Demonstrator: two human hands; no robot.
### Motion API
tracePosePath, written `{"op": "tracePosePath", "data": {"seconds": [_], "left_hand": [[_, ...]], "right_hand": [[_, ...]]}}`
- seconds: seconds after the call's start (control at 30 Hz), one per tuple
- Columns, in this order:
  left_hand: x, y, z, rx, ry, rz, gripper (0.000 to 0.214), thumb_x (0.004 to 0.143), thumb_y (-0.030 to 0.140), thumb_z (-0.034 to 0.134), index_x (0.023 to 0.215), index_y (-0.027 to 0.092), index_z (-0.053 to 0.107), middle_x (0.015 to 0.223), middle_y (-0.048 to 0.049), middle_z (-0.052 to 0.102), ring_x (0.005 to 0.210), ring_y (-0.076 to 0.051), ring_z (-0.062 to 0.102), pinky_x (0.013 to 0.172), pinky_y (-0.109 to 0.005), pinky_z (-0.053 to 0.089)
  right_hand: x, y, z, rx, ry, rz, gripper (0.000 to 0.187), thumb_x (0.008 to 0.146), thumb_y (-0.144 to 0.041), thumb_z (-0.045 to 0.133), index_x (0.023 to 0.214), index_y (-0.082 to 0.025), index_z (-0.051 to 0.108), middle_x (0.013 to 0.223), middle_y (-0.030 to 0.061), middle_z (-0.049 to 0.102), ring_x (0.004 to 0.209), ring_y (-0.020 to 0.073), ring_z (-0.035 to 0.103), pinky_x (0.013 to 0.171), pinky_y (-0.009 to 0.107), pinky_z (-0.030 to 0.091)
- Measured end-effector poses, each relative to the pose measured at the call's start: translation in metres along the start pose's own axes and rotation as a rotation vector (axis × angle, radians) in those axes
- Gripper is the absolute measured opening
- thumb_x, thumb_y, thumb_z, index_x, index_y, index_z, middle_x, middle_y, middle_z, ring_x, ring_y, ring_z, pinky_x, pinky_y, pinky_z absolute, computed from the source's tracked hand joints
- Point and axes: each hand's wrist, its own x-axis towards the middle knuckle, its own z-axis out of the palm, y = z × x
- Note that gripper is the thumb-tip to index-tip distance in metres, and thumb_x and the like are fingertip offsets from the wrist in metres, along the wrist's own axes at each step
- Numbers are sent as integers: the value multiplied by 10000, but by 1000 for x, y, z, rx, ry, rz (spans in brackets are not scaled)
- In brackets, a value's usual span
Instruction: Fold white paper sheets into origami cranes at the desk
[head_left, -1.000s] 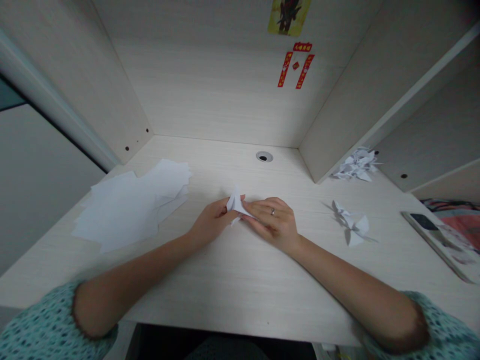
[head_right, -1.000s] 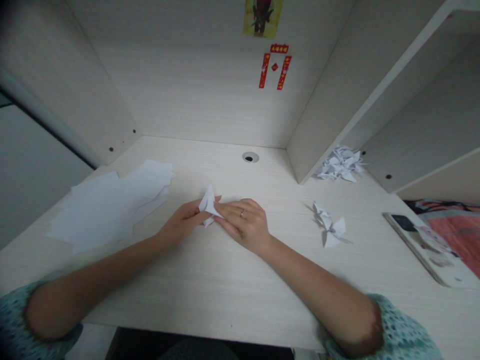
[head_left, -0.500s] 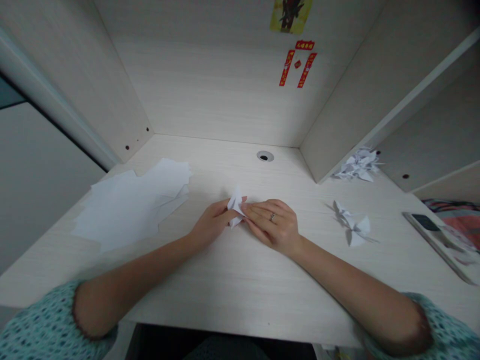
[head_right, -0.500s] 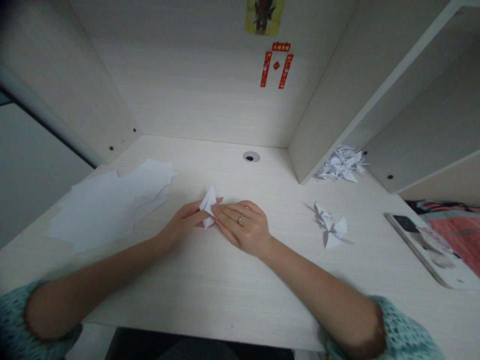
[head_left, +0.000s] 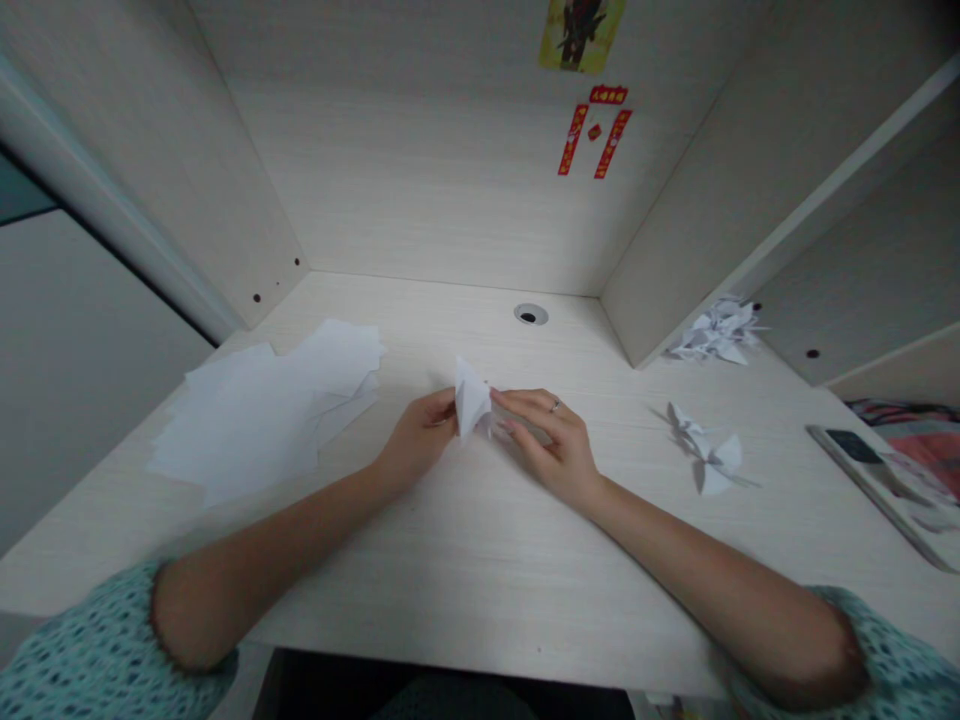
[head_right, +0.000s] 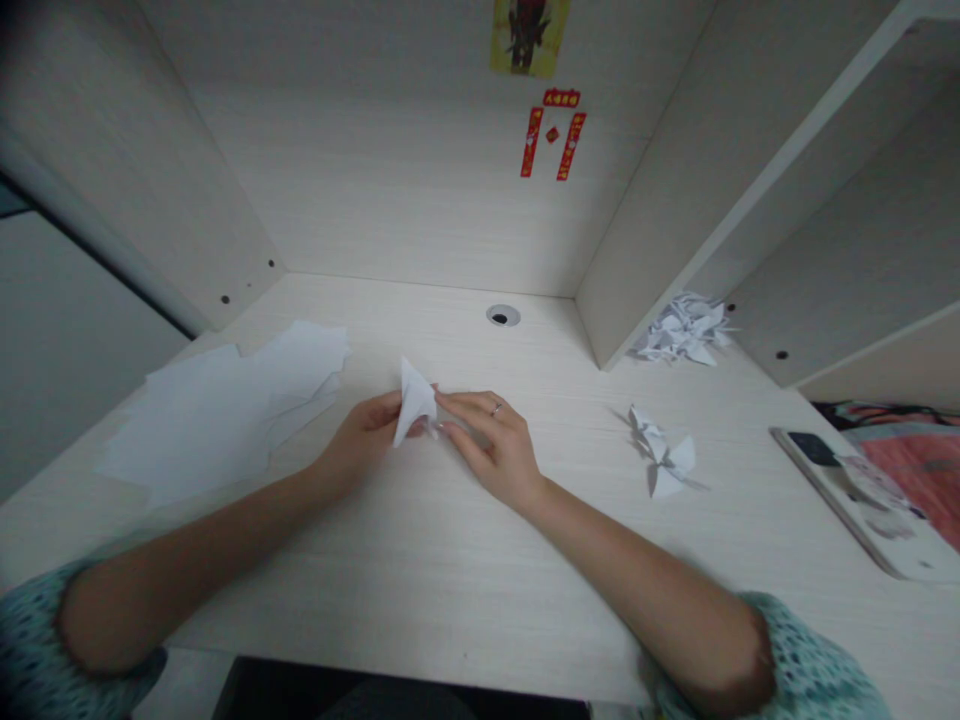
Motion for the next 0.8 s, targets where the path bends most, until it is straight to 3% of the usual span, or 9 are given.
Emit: {"op": "tracePosePath", "data": {"seconds": [0.13, 0.23, 0.33, 0.47, 0.63, 0.8], "left_hand": [[3, -5, -3, -19, 56, -10, 523, 718, 335, 664, 1203, 170, 555, 860, -55, 720, 781, -198, 668, 751, -319, 507], [3, -8, -6, 98, 38, -9, 430, 754, 316, 612, 1159, 174, 594, 879, -61, 726, 790, -199, 672, 734, -293, 504], [1, -9, -6, 170, 14, -6, 366, 779, 301, 566, 1117, 178, 632, 912, -56, 729, 807, -200, 673, 704, -261, 499], [-1, -5, -4, 224, -22, -25, 355, 799, 309, 536, 1106, 171, 650, 911, -53, 733, 805, -206, 674, 633, -233, 480], [-2, 2, -2, 294, -118, 45, 341, 839, 311, 488, 1104, 187, 662, 995, -49, 721, 937, -225, 656, 774, -269, 484], [-5, 4, -2, 440, -131, 141, 331, 857, 289, 476, 1152, 256, 623, 1018, -11, 713, 940, -208, 659, 855, -313, 487]], "right_hand": [[0, 0, 3, 76, 4, 114, 213, 819, -240, 627, 1026, -261, 670, 978, 43, 704, 897, 188, 643, 821, 361, 510], [1, 1, 5, 178, 42, 265, 216, 749, -300, 703, 945, -228, 649, 896, 45, 699, 773, 172, 644, 750, 342, 518], [0, 5, 8, 353, 68, 351, 332, 702, -308, 742, 969, -222, 566, 846, 33, 681, 712, 156, 641, 697, 320, 521], [-1, 10, 9, 368, 6, 357, 478, 668, -294, 765, 1080, -230, 532, 802, 12, 673, 721, 154, 635, 709, 311, 511], [-2, 9, 6, 282, -31, 372, 350, 735, -293, 703, 1062, -206, 614, 776, 21, 682, 712, 151, 637, 730, 304, 514], [-1, 9, 5, 240, 6, 363, 283, 777, -267, 641, 1051, -199, 629, 762, 21, 689, 686, 150, 642, 705, 298, 517]]}}
